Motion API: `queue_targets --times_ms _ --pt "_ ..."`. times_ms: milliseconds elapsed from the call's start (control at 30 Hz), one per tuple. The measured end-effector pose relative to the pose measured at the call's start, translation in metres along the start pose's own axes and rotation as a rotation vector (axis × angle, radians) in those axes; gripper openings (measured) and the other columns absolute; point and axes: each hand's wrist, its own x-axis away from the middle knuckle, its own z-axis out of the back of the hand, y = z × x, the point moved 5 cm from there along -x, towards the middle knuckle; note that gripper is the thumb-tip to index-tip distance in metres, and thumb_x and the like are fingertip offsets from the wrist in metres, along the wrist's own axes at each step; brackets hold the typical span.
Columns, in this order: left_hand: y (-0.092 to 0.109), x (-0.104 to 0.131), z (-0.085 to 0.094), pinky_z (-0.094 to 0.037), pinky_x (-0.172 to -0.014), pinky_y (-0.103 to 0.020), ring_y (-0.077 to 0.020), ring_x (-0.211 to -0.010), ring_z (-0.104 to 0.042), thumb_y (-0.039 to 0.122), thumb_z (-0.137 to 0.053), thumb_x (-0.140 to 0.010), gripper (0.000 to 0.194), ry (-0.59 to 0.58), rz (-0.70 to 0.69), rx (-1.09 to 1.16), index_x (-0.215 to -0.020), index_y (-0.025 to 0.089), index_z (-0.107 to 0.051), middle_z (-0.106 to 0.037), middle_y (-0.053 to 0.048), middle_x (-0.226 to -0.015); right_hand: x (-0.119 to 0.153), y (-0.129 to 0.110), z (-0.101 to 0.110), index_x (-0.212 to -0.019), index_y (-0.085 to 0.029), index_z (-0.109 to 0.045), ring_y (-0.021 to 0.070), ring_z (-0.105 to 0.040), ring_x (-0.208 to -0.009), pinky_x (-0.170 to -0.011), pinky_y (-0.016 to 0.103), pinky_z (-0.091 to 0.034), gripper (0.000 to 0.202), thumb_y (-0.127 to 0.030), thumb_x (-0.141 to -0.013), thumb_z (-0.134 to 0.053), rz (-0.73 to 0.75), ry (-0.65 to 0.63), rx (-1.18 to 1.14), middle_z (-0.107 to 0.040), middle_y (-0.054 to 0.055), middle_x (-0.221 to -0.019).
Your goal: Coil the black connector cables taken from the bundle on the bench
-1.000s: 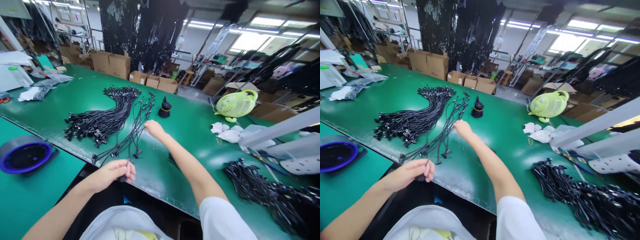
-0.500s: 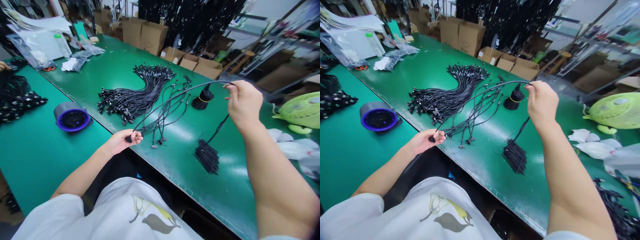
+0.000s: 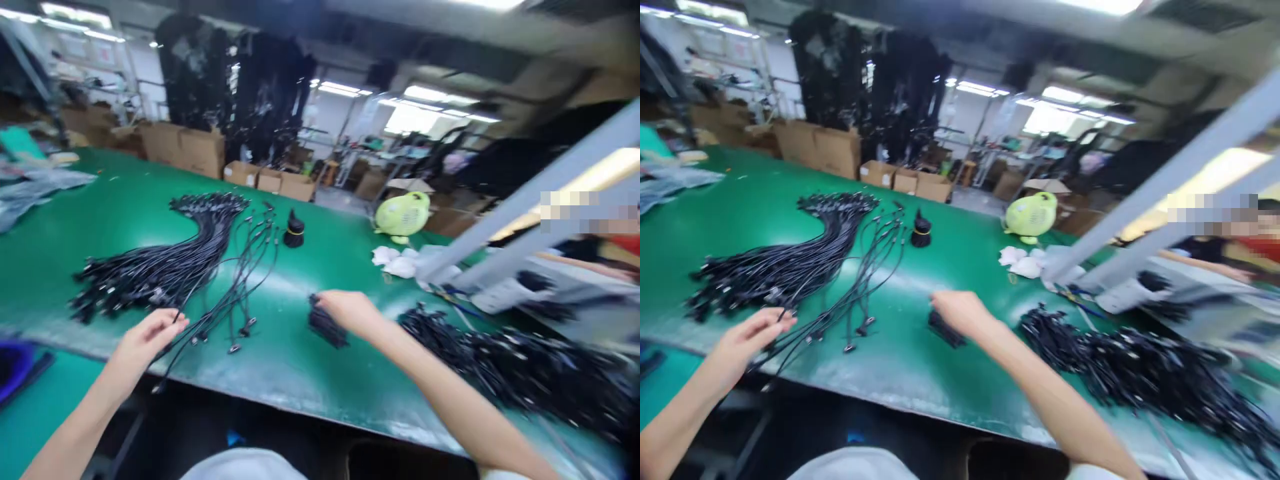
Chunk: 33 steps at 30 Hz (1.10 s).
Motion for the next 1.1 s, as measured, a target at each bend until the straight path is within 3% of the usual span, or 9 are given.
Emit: queue_targets --times_ms 67,167,300,433,567,700,900,1000,1100 --pt "0.011 0.002 -0.042 -0.05 -0.095 -0.036 -0.0292 -0.111 -0.061 0.045 -0.07 -0.075 0.026 -0.12 -0.07 0.036 -0.073 0.019 -0.064 -0.064 -0.012 -0.119 0.018 -0.047 -0.016 -0.085 -0.021 -0.064 0.0175 -0.065 -0.072 -0.06 0.025 -0.043 0.024 -0.036 -0.094 -0.049 0.08 -0.028 0.006 -0.069 0.005 -0.08" --pt "0.031 0.023 -0.105 -0.041 -0.105 -0.035 -0.0281 -0.12 -0.055 0.031 -0.069 -0.077 0.023 -0.321 -0.15 0.017 -0.099 0.026 -0.068 -0.061 -0.009 -0.128 0.035 -0.097 -0.02 -0.091 -0.019 -0.061 0.0141 -0.062 -0.065 -0.052 0.024 -0.035 0.028 -0.037 -0.099 -0.042 0.323 0.051 0.045 -0.067 0.003 -0.079" --pt "0.035 0.058 -0.153 -0.049 -0.078 -0.031 -0.0205 -0.075 -0.062 0.035 -0.056 -0.089 0.03 -0.748 -0.021 -0.005 -0.117 0.029 -0.064 -0.067 -0.003 -0.082 0.031 -0.077 -0.007 -0.089 -0.017 -0.06 0.0144 -0.061 -0.067 -0.051 0.025 -0.031 0.038 -0.046 -0.1 -0.04 0.231 0.267 0.075 -0.065 0.004 -0.079" --pt "0.025 0.06 -0.135 -0.043 -0.06 -0.025 -0.0139 -0.052 -0.047 0.045 -0.055 -0.091 0.029 -0.872 0.198 0.162 -0.1 0.021 -0.07 -0.048 0.004 -0.047 0.018 -0.014 -0.018 -0.091 -0.018 -0.064 0.0155 -0.063 -0.076 -0.055 0.023 -0.036 0.043 -0.059 -0.088 -0.053 0.065 0.274 0.032 -0.067 0.004 -0.086" --pt "0.035 0.035 -0.086 -0.039 -0.051 -0.019 -0.0075 -0.042 -0.031 0.034 -0.059 -0.09 0.025 -0.576 0.317 0.728 -0.088 0.014 -0.072 -0.025 0.009 -0.04 0.028 0.02 -0.041 -0.103 -0.019 -0.065 0.0168 -0.065 -0.09 -0.071 0.023 -0.045 0.022 -0.037 -0.096 -0.054 -0.009 0.316 -0.098 -0.069 0.006 -0.1" --pt "0.055 0.015 -0.061 -0.036 -0.046 -0.012 -0.0013 -0.038 -0.024 0.011 -0.052 -0.09 0.023 -0.232 0.262 1.108 -0.105 0.007 -0.068 -0.032 0.01 -0.051 0.047 0.004 -0.056 -0.115 -0.014 -0.062 0.0162 -0.064 -0.08 -0.068 0.025 -0.045 0.026 -0.024 -0.1 -0.043 0.107 0.454 -0.138 -0.067 0.008 -0.093" --pt "0.054 0.008 -0.087 -0.045 -0.054 -0.017 -0.0055 -0.055 -0.048 0.004 -0.06 -0.076 0.041 -0.341 0.298 0.995 -0.116 0.001 -0.062 -0.051 0.001 -0.068 0.071 -0.039 -0.037 -0.112 -0.017 -0.065 0.0132 -0.057 -0.064 -0.059 0.025 -0.039 0.026 -0.02 -0.099 -0.042 0.299 0.639 -0.003 -0.062 0.003 -0.073" --pt "0.048 0.007 -0.086 -0.033 -0.041 -0.015 -0.0043 -0.049 -0.043 0.012 -0.058 -0.084 0.035 -0.283 0.337 1.104 -0.119 0.004 -0.06 -0.049 0.002 -0.066 0.069 -0.037 -0.029 -0.112 -0.017 -0.064 0.0127 -0.059 -0.066 -0.06 0.025 -0.04 0.024 -0.02 -0.099 -0.044 0.256 0.656 -0.023 -0.065 0.003 -0.077" --pt "0.049 0.002 -0.075 -0.034 -0.042 -0.015 -0.0039 -0.046 -0.041 0.012 -0.048 -0.093 0.035 -0.174 0.344 1.249 -0.127 0.009 -0.055 -0.046 0.005 -0.061 0.063 -0.025 -0.034 -0.111 -0.018 -0.065 0.0135 -0.06 -0.068 -0.061 0.026 -0.042 0.024 -0.023 -0.099 -0.044 0.195 0.631 -0.047 -0.065 0.003 -0.079"
